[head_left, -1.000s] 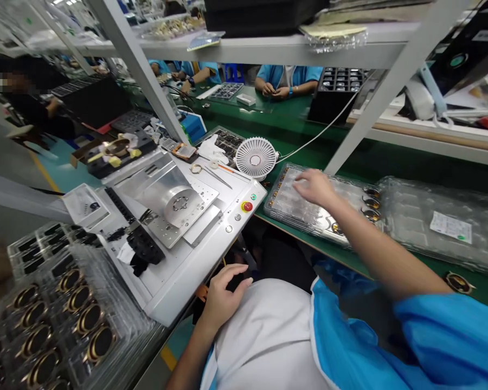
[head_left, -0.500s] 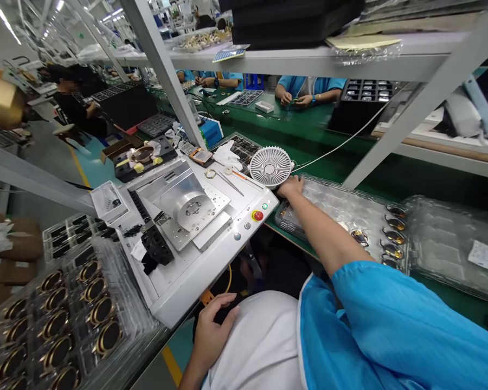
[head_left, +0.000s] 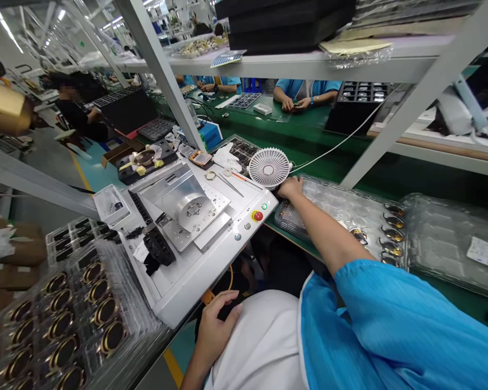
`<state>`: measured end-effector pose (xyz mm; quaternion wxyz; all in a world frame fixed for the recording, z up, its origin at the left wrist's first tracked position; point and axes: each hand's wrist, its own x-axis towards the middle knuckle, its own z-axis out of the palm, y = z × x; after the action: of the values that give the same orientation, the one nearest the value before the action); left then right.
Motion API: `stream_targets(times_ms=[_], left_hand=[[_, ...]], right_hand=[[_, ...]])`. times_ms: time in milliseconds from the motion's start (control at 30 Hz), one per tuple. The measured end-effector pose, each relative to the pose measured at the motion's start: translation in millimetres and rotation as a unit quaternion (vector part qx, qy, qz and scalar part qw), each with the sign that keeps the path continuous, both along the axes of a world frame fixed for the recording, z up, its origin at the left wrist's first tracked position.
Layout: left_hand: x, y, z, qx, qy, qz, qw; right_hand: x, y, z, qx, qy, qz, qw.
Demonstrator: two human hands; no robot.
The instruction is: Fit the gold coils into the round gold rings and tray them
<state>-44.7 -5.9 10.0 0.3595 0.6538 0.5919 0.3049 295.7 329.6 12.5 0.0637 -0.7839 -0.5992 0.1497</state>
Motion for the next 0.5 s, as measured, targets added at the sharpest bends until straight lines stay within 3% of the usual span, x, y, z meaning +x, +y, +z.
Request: stream_targets(times_ms=[200,367,500], left_hand=[[-3.9,0.2,0.1,-0.011,0.004,-0.01,1.0],[-3.4,2.1,-0.3,-0.021,0.016,-0.028,0.999],[-4.0,4.4,1.8,-0.011,0.028,-0.046,0.998]], right_hand=[[8.5,-11.0,-0.6,0.089,0.108,-0.029,0.99],[23.9,-23.3,8.3,0.173,0.21,-0.089,0.958],[46.1,-52.0,19.4,0.2,0.26,-0.156,0.932]])
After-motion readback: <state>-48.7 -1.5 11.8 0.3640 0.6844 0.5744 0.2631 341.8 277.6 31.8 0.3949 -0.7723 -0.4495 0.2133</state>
